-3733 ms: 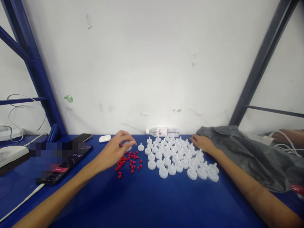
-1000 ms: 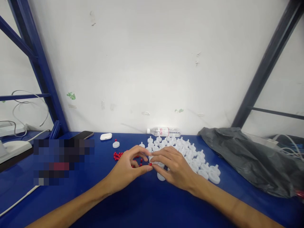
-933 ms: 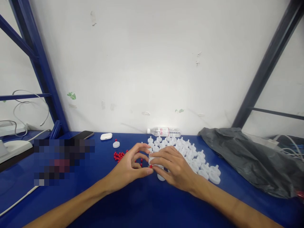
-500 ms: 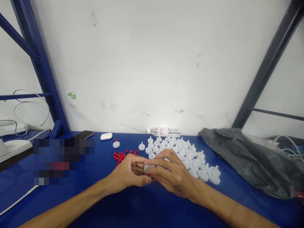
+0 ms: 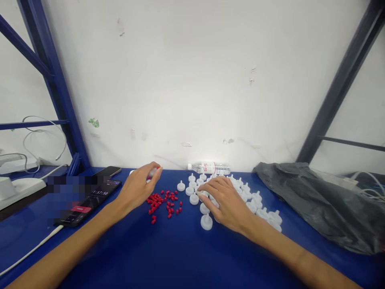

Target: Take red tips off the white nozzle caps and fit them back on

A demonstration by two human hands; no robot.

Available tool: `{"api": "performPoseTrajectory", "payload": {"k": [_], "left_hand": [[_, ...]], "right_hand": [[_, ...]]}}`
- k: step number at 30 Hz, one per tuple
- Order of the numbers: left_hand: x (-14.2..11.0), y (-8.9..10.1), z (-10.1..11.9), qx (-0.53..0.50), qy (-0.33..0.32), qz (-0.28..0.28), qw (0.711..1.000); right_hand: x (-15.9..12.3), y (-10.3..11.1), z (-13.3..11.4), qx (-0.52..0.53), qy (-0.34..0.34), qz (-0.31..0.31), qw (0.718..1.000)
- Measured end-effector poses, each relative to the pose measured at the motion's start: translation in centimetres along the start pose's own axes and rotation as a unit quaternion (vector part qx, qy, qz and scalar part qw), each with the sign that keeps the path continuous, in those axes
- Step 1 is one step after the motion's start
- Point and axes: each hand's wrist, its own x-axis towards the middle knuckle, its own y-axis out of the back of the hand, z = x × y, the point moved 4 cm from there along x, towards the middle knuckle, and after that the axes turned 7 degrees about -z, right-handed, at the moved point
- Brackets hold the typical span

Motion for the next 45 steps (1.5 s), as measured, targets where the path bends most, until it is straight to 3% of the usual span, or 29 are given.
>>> {"api": "performPoseTrajectory", "payload": {"k": [2, 5, 12, 17, 22, 30, 45], "left_hand": [[0.3, 0.3, -0.9, 0.11, 0.013, 0.023, 0.994], [0.7, 0.4, -2.0, 0.163, 0.036, 0.026, 0.986], [0.9, 0.2, -4.3, 0.24, 0.106, -0.076, 0.962], [0.4, -0.4, -5.1, 0.258, 0.141, -0.126, 0.948], [0.3, -0.8, -5.7, 0.258, 0.147, -0.142, 0.944], [0.5, -1.4, -5.3, 0.226, 0.098, -0.174, 0.953], [0.8, -2.3, -4.9, 0.236, 0.085, -0.179, 0.951]], "right_hand": [[-0.1, -0.6, 0.2, 0.009, -0.001, -0.038, 0.999], [-0.4, -1.5, 0.1, 0.019, 0.009, -0.079, 0.997], [-0.9, -2.6, -0.1, 0.019, 0.019, -0.135, 0.991], [-0.8, -2.2, 0.0, 0.029, 0.032, -0.111, 0.993], [-0.7, -2.0, -0.2, 0.041, 0.032, -0.124, 0.991], [-0.6, -1.7, -0.8, 0.048, 0.038, -0.137, 0.989], [-0.5, -1.5, -1.1, 0.061, 0.056, -0.122, 0.989]]}}
